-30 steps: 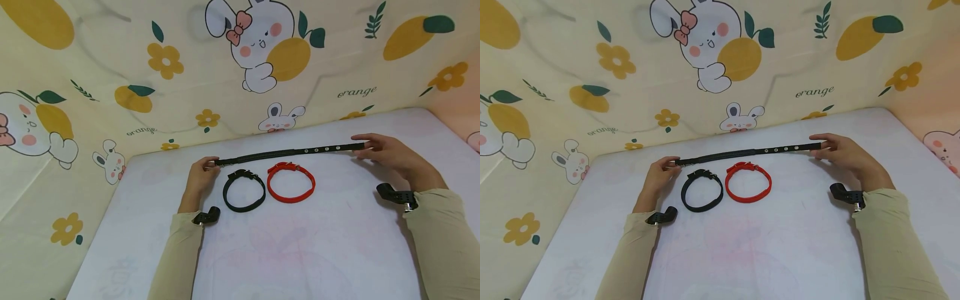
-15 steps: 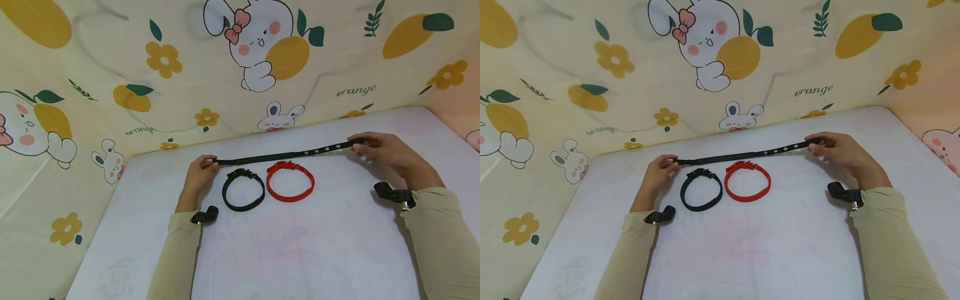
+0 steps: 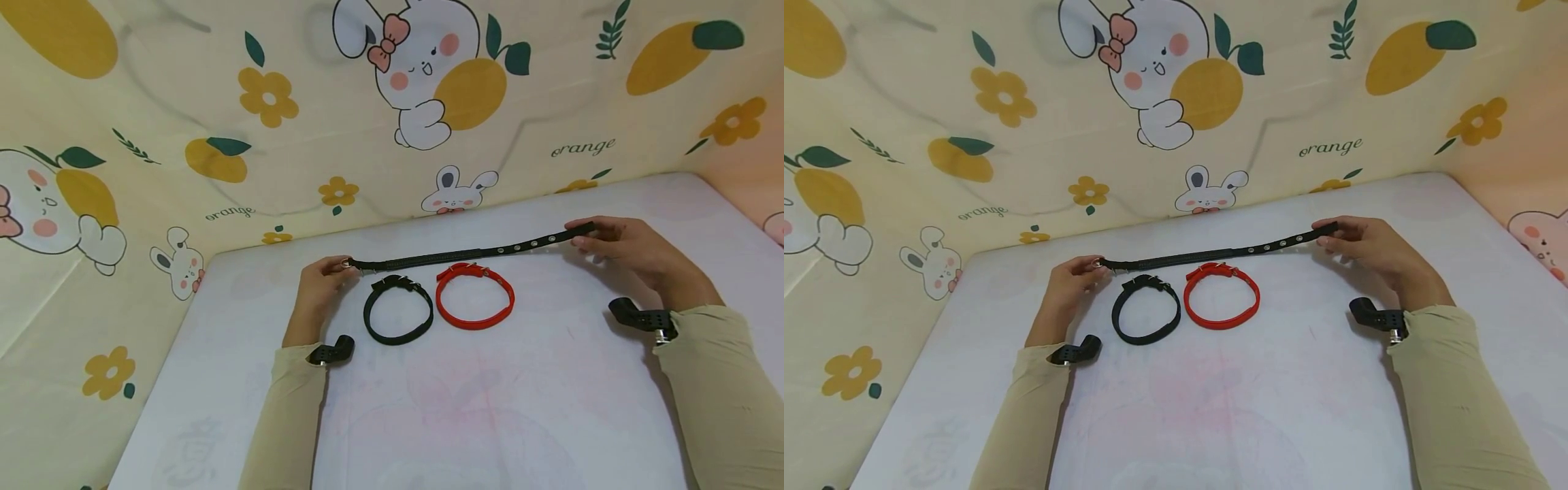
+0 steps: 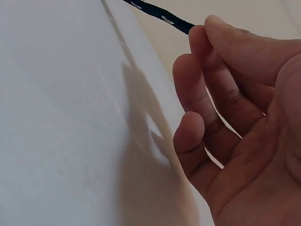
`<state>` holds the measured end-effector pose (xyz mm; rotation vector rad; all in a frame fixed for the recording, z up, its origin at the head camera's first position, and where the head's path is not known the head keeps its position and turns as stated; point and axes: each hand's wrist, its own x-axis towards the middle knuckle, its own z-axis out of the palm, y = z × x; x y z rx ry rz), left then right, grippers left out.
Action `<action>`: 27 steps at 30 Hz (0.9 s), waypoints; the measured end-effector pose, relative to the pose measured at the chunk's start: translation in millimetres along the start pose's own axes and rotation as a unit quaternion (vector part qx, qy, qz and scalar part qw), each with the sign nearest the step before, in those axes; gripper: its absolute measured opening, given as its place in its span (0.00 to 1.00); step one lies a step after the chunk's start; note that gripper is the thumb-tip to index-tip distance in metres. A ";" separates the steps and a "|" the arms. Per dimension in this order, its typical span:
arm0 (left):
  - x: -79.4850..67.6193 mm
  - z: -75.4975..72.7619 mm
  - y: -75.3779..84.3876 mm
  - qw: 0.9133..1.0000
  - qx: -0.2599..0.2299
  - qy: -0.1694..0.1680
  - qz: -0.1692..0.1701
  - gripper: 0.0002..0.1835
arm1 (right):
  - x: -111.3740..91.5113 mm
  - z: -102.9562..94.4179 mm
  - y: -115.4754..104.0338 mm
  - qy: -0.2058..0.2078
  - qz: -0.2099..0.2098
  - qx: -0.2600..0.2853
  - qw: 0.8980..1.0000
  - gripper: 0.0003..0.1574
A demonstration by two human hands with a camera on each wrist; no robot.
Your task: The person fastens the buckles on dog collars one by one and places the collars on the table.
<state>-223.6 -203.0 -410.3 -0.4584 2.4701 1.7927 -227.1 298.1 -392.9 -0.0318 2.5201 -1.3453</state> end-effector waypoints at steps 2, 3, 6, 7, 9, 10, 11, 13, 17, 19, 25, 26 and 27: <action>1.5 -0.8 -1.4 0.999 -0.032 0.000 -0.005 0.19 | 1.3 2.1 -0.7 -0.004 0.000 -0.006 1.000 0.38; 2.0 -1.1 -2.0 0.999 -0.044 -0.001 -0.005 0.19 | 2.1 3.2 -1.1 -0.007 0.000 -0.012 1.000 0.39; 2.6 -0.7 -3.2 0.998 -0.067 -0.005 -0.001 0.19 | 4.2 7.6 -2.5 -0.014 0.002 -0.028 1.000 0.43; 2.7 -0.5 -3.4 0.997 -0.072 -0.007 0.001 0.19 | 4.8 8.8 -3.0 -0.015 0.002 -0.032 0.999 0.43; 2.7 0.0 -3.6 0.997 -0.083 -0.006 0.006 0.19 | 5.2 10.7 -4.2 -0.013 0.001 -0.036 0.999 0.44; 2.6 0.2 -3.4 0.996 -0.091 -0.006 0.010 0.19 | 5.1 11.4 -5.0 -0.008 -0.003 -0.035 0.999 0.43; 2.4 0.5 -2.9 0.995 -0.100 -0.004 0.014 0.19 | 4.9 11.6 -5.8 -0.003 -0.005 -0.034 0.999 0.43; 1.9 1.0 -0.9 0.992 -0.118 0.000 0.031 0.18 | 3.9 11.5 -8.5 0.006 -0.012 -0.032 0.999 0.42; -1.3 1.7 7.5 0.983 -0.163 0.007 0.083 0.17 | -0.3 8.6 -18.8 0.026 -0.028 -0.032 0.999 0.39; -4.2 1.6 13.1 0.977 -0.183 0.011 0.111 0.16 | -3.2 6.6 -26.2 0.036 -0.040 -0.034 0.998 0.38; -15.4 0.5 29.5 0.962 -0.215 0.012 0.168 0.10 | -14.8 2.4 -48.4 0.063 -0.088 -0.024 0.994 0.29; -17.3 0.6 32.1 0.961 -0.213 0.008 0.174 0.10 | -17.0 2.1 -51.7 0.067 -0.096 -0.019 0.993 0.28; -19.2 1.0 35.0 0.960 -0.213 0.003 0.181 0.10 | -18.9 1.9 -54.9 0.071 -0.103 -0.017 0.992 0.26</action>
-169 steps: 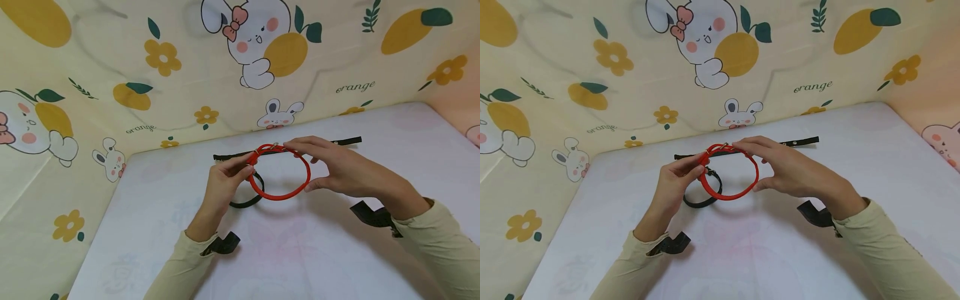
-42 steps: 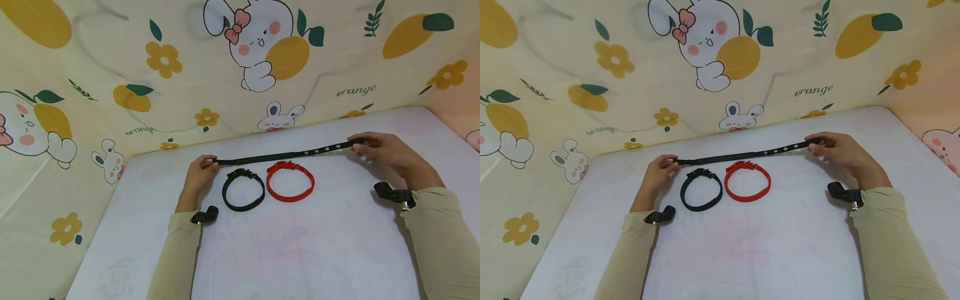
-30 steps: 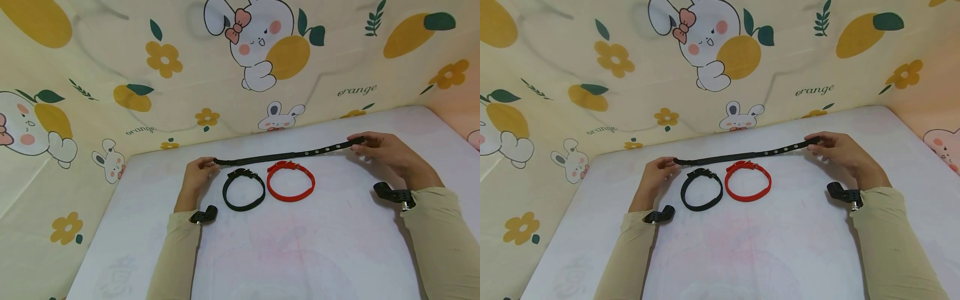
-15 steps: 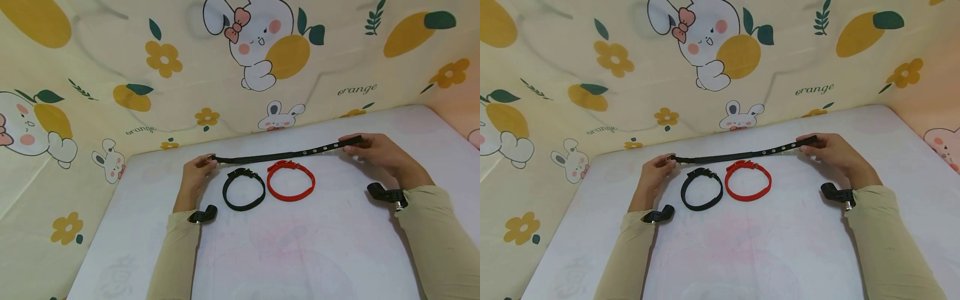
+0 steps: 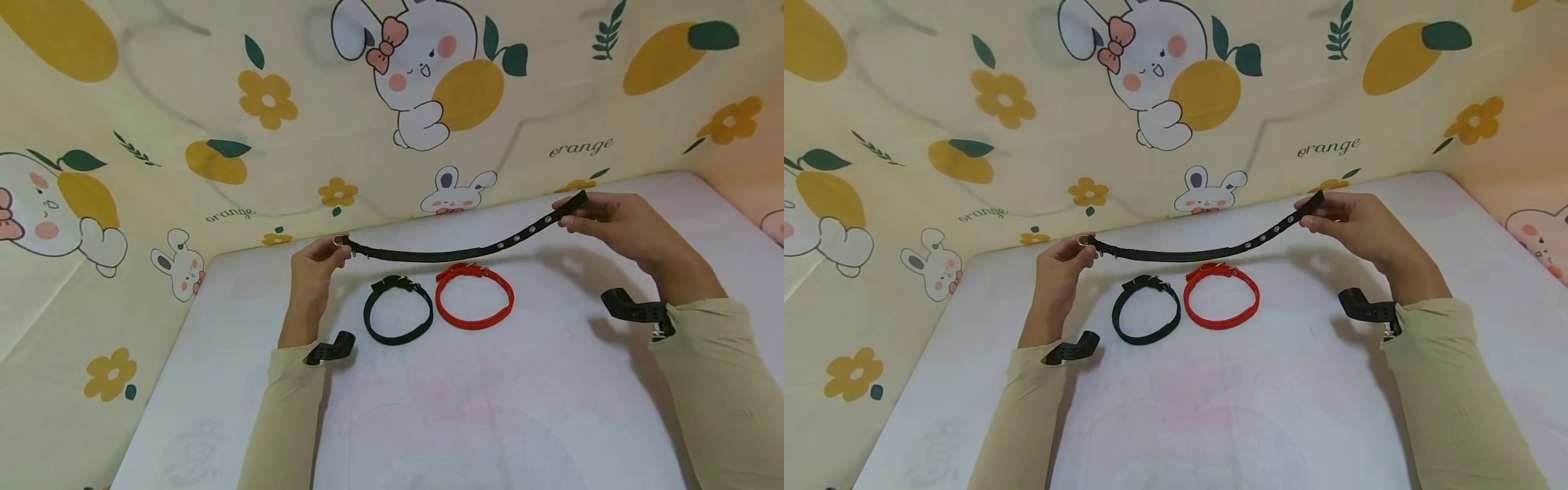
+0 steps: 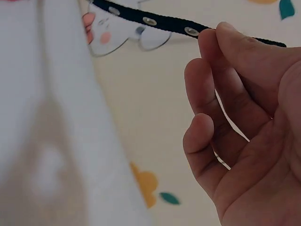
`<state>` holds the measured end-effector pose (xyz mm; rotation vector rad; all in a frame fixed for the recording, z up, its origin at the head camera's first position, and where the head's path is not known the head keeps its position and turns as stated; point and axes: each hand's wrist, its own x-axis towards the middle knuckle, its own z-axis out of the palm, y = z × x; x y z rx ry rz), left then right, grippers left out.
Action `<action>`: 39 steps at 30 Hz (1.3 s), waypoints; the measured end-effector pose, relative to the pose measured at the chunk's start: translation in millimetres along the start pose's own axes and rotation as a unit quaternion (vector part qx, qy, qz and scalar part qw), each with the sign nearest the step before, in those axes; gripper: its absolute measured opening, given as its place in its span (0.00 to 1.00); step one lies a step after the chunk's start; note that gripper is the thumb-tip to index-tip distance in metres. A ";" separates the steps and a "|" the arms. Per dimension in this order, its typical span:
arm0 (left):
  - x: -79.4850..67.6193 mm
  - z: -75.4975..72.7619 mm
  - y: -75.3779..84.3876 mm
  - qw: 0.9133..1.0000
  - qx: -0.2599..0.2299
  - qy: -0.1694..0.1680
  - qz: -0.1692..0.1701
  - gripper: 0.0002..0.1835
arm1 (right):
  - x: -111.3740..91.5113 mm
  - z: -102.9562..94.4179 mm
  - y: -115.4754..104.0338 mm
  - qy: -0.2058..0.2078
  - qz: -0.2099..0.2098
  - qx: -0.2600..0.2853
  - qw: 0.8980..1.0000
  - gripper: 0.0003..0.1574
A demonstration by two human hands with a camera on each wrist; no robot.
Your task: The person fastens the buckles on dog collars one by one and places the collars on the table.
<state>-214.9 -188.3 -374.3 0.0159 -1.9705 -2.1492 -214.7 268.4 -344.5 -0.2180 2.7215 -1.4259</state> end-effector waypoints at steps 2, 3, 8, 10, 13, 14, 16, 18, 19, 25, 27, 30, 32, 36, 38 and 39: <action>-1.5 3.6 5.7 1.000 -0.005 -0.012 0.011 0.12 | -2.3 -0.8 -6.7 0.007 -0.013 0.006 1.000 0.24; -2.5 5.6 8.9 1.000 -0.006 -0.016 0.017 0.12 | -3.4 -1.1 -10.1 0.011 -0.019 0.010 1.000 0.23; -8.8 16.1 25.6 0.997 -0.016 -0.032 0.065 0.15 | -8.0 -0.5 -26.2 0.030 -0.065 0.032 0.997 0.16; -12.5 19.9 32.3 0.995 -0.015 -0.039 0.087 0.15 | -9.5 0.2 -31.7 0.035 -0.080 0.039 0.995 0.14; -18.6 25.5 41.8 0.992 -0.015 -0.055 0.115 0.12 | -12.7 0.4 -40.3 0.041 -0.091 0.039 0.994 0.14; -20.6 27.1 44.5 0.990 -0.017 -0.061 0.123 0.11 | -13.9 0.5 -43.3 0.042 -0.092 0.039 0.994 0.14; -25.3 30.8 49.9 0.988 -0.022 -0.072 0.132 0.11 | -17.3 0.7 -50.4 0.039 -0.090 0.039 0.994 0.17; -29.3 34.2 54.0 0.988 -0.028 -0.080 0.129 0.12 | -20.9 1.9 -58.0 0.034 -0.094 0.049 0.994 0.18; -31.3 36.1 55.8 0.988 -0.031 -0.085 0.127 0.13 | -22.4 3.1 -61.7 0.031 -0.101 0.056 0.993 0.19; -39.3 46.5 62.1 0.983 -0.055 -0.114 0.131 0.07 | -28.6 13.5 -80.2 0.009 -0.140 0.054 0.989 0.19; -41.3 49.7 62.8 0.982 -0.054 -0.119 0.136 0.09 | -29.8 17.3 -85.4 0.003 -0.138 0.033 0.990 0.19; -43.9 54.2 63.3 0.981 -0.046 -0.127 0.140 0.10 | -31.1 22.3 -92.4 -0.001 -0.140 0.003 0.990 0.19; -45.8 56.9 63.6 0.980 -0.041 -0.131 0.144 0.11 | -32.0 25.1 -96.7 -0.002 -0.145 -0.010 0.989 0.19; -48.7 61.6 64.8 0.977 -0.043 -0.145 0.151 0.15 | -34.4 27.9 -103.4 -0.007 -0.152 -0.028 0.988 0.19; -50.8 63.2 65.5 0.976 -0.038 -0.152 0.151 0.19 | -36.0 29.2 -106.0 -0.008 -0.154 -0.032 0.987 0.19; -51.9 63.8 66.0 0.976 -0.035 -0.154 0.147 0.21 | -36.7 29.9 -107.1 -0.007 -0.156 -0.032 0.987 0.19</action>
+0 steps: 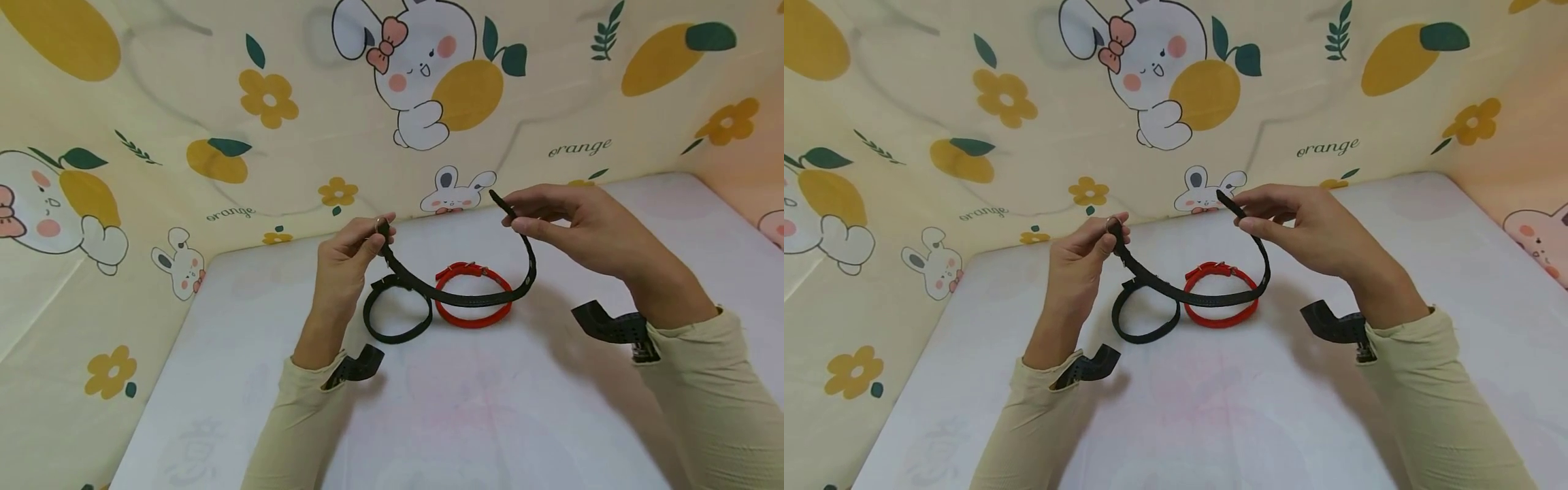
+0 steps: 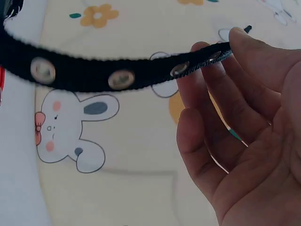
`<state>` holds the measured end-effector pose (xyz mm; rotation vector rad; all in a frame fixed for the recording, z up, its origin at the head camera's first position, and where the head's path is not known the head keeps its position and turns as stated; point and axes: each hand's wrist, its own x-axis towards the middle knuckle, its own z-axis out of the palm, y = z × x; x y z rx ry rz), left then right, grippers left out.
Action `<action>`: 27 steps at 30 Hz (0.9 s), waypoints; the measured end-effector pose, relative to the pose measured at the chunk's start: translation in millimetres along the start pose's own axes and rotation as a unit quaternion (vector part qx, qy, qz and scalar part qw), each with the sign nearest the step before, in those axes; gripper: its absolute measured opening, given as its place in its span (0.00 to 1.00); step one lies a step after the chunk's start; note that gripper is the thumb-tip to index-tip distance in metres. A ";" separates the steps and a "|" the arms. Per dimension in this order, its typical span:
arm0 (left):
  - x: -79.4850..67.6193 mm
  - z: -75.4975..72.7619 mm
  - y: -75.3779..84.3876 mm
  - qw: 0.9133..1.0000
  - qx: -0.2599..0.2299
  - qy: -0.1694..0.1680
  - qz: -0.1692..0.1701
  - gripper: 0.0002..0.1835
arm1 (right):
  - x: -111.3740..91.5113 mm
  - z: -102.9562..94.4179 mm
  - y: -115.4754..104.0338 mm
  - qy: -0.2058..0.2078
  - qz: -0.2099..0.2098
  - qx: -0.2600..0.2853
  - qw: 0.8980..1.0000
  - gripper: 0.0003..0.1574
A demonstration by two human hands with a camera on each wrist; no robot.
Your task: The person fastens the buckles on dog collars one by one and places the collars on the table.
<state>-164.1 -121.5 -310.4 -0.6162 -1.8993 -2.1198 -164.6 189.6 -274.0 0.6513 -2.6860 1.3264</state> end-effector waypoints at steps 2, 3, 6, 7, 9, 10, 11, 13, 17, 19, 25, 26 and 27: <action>-0.8 2.4 2.0 1.000 0.009 -0.003 -0.012 0.23 | -0.8 1.0 -2.6 0.004 -0.005 -0.008 1.000 0.18; -1.4 3.7 3.1 1.000 0.011 -0.002 -0.022 0.24 | -1.3 1.7 -4.0 0.007 -0.005 -0.012 1.000 0.17; -2.9 6.8 4.8 0.999 0.006 0.007 -0.050 0.24 | -2.6 4.1 -8.0 0.011 -0.003 -0.021 1.000 0.16; -3.2 7.9 5.1 0.998 0.004 0.009 -0.057 0.25 | -3.2 4.8 -9.6 0.011 -0.003 -0.025 1.000 0.16; -3.9 9.4 5.3 0.998 0.005 0.012 -0.067 0.25 | -3.9 6.0 -12.6 0.010 -0.006 -0.028 1.000 0.15; -4.3 10.1 5.4 0.997 0.009 0.011 -0.069 0.24 | -4.0 6.7 -14.0 0.008 -0.009 -0.029 1.000 0.15; -4.7 10.9 5.6 0.997 0.014 0.007 -0.072 0.22 | -4.1 7.4 -15.3 0.006 -0.013 -0.031 0.999 0.15; -5.4 12.5 5.6 0.997 0.031 -0.003 -0.073 0.19 | -4.2 9.0 -17.6 0.004 -0.022 -0.033 0.999 0.15; -6.8 15.9 4.6 0.996 0.047 -0.022 -0.071 0.16 | -4.4 13.2 -20.1 -0.005 -0.030 -0.041 0.999 0.14; -7.5 17.3 3.8 0.997 0.041 -0.023 -0.069 0.17 | -4.8 15.4 -21.0 -0.010 -0.031 -0.044 0.998 0.14; -9.0 21.6 3.2 0.998 0.017 -0.020 -0.054 0.17 | -5.0 20.7 -23.0 -0.021 -0.038 -0.045 0.998 0.14; -9.2 22.7 3.3 0.998 0.018 -0.020 -0.051 0.17 | -5.2 21.5 -23.5 -0.025 -0.038 -0.045 0.998 0.14; -9.3 23.8 3.2 0.998 0.019 -0.020 -0.050 0.16 | -5.4 22.1 -24.0 -0.029 -0.041 -0.047 0.998 0.15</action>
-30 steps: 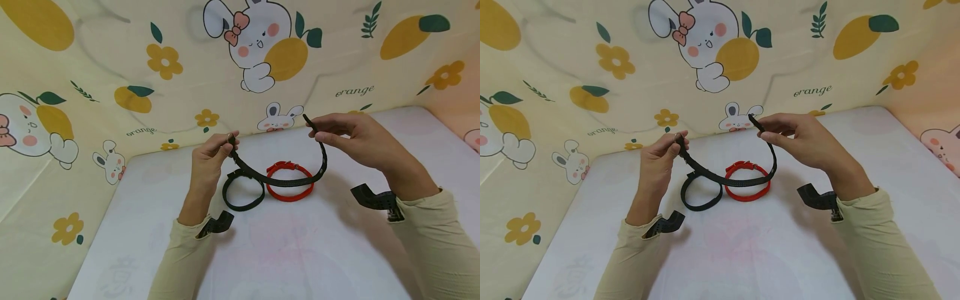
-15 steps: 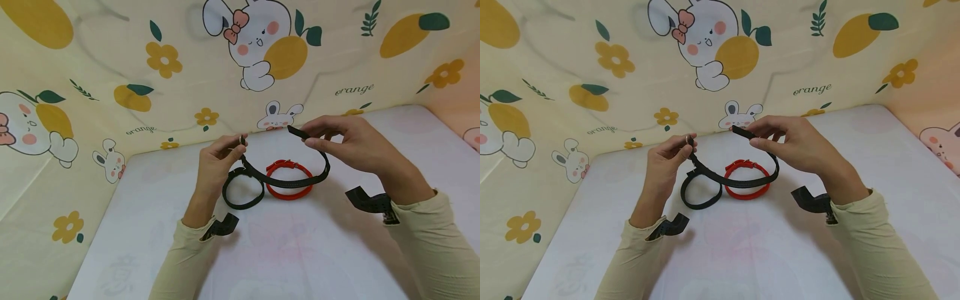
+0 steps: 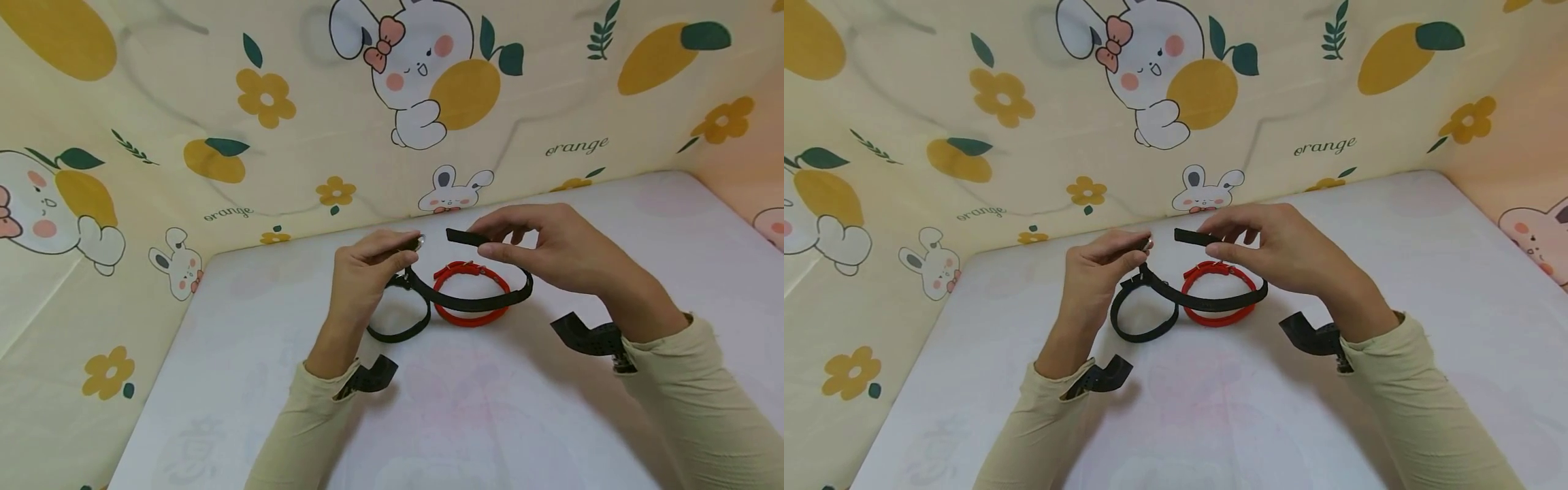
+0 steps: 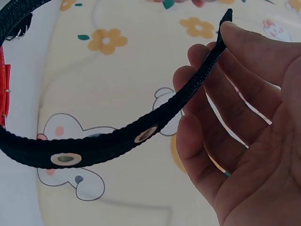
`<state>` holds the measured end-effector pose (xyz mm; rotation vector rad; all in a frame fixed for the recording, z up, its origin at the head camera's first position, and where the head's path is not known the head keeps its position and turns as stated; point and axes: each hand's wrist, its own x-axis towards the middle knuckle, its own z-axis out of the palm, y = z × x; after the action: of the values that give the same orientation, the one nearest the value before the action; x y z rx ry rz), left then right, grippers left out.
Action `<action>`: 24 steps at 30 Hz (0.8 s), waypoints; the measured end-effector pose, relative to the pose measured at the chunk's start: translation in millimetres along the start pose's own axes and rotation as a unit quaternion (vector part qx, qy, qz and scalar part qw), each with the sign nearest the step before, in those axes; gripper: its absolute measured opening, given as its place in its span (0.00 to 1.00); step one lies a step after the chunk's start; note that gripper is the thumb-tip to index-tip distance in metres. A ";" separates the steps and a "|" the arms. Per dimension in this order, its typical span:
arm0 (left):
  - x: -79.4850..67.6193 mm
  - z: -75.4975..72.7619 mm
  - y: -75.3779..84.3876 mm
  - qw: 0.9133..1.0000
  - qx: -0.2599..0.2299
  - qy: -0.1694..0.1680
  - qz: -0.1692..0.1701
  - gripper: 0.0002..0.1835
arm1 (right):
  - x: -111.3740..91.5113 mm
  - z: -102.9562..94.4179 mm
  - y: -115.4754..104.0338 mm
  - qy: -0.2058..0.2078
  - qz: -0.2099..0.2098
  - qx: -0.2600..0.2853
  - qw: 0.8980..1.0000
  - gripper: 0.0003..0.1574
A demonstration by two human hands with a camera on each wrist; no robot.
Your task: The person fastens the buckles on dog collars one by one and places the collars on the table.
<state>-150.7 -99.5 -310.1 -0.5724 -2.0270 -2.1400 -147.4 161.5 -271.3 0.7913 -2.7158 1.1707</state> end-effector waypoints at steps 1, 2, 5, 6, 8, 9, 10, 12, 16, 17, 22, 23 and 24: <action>-0.2 1.0 -0.3 1.000 0.002 0.000 0.002 0.16 | 0.1 0.8 -0.7 -0.006 -0.003 -0.003 1.000 0.15; -0.5 2.2 -0.5 1.000 0.006 0.001 0.002 0.16 | 0.2 1.8 -1.4 -0.012 -0.006 -0.005 1.000 0.15; -0.9 5.1 -1.8 1.000 0.008 0.007 -0.005 0.15 | 1.2 5.7 -2.9 -0.027 -0.023 -0.016 0.999 0.16; -1.0 5.6 -2.3 1.000 0.008 0.011 -0.009 0.14 | 1.6 7.1 -3.3 -0.031 -0.030 -0.020 0.999 0.16; -1.2 6.2 -2.7 1.000 0.006 0.020 -0.017 0.14 | 2.6 10.4 -3.7 -0.035 -0.037 -0.022 0.998 0.15; -1.2 6.3 -2.6 0.999 0.005 0.026 -0.022 0.14 | 3.0 11.9 -3.9 -0.037 -0.039 -0.024 0.998 0.15; -1.2 6.6 -2.0 0.999 0.005 0.031 -0.026 0.14 | 3.2 12.9 -4.0 -0.038 -0.041 -0.026 0.998 0.15; -1.1 7.0 -0.6 0.999 0.006 0.040 -0.035 0.14 | 3.3 14.2 -4.2 -0.042 -0.040 -0.029 0.998 0.15; -1.1 7.6 1.3 0.998 0.005 0.051 -0.048 0.14 | 3.3 16.0 -4.1 -0.040 -0.044 -0.032 0.998 0.15; -1.2 7.8 1.2 0.997 0.003 0.052 -0.049 0.14 | 3.3 16.6 -4.0 -0.038 -0.047 -0.031 0.998 0.14; -2.3 9.8 -0.4 0.998 0.007 0.035 -0.054 0.14 | 4.0 18.6 -5.1 -0.024 -0.060 -0.026 0.998 0.14; -2.5 10.2 -0.8 0.998 0.009 0.029 -0.056 0.14 | 4.0 18.5 -5.4 -0.021 -0.059 -0.026 0.998 0.14; -2.7 10.6 -1.0 0.998 0.011 0.024 -0.058 0.14 | 4.0 18.1 -5.7 -0.019 -0.059 -0.027 0.998 0.14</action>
<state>-146.7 -89.4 -311.8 -0.4073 -2.1048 -2.1680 -145.8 143.8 -279.3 0.9607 -2.6754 1.0642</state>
